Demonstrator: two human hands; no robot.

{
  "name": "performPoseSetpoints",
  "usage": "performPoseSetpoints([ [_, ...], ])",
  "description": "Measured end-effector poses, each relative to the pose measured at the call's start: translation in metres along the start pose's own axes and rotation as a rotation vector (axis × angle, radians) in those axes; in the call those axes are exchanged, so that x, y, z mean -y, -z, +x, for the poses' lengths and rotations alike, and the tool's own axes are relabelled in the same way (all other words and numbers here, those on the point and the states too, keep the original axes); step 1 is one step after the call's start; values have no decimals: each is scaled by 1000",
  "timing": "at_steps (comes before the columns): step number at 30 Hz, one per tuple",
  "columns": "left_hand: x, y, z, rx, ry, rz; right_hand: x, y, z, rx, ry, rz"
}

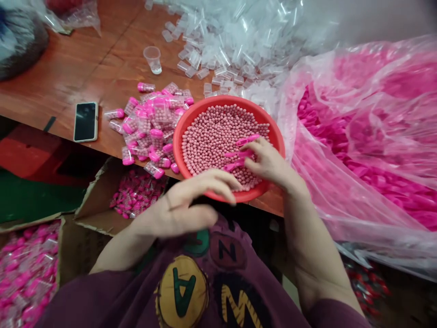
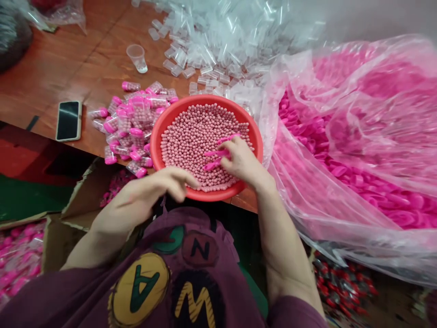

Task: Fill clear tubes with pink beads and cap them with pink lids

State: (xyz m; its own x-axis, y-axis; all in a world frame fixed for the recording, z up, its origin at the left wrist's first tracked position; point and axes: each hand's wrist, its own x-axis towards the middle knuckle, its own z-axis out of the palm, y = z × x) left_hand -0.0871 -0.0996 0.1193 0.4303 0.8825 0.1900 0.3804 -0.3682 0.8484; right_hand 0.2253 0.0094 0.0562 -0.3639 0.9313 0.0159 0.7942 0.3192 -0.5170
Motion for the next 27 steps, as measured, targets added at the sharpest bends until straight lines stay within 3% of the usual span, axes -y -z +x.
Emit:
performPoseSetpoints([
  [4,38,-22,54,29,56,82,-9,2,12,-237,-161,292],
  [7,70,-35,100,49,62,146,-2,-5,14,-221,-185,577],
  [10,86,-41,129,78,6,180,4,-11,11,-199,-189,678],
  [13,90,-43,140,177,92,296,-2,-14,12,-234,-156,505],
  [16,88,-45,139,303,173,456,-18,-15,21,-335,-113,123],
  [18,85,-49,137,426,179,470,-27,-17,28,-283,-108,-124],
  [20,79,-57,135,550,170,381,-32,-20,33,-143,-104,-289],
  [22,71,-67,134,653,119,250,-33,-21,34,-27,-90,-371],
  [24,63,-74,134,725,26,134,-31,-17,28,9,-73,-380],
  [27,58,-75,130,700,-85,27,-22,1,5,-104,-7,-248],
])
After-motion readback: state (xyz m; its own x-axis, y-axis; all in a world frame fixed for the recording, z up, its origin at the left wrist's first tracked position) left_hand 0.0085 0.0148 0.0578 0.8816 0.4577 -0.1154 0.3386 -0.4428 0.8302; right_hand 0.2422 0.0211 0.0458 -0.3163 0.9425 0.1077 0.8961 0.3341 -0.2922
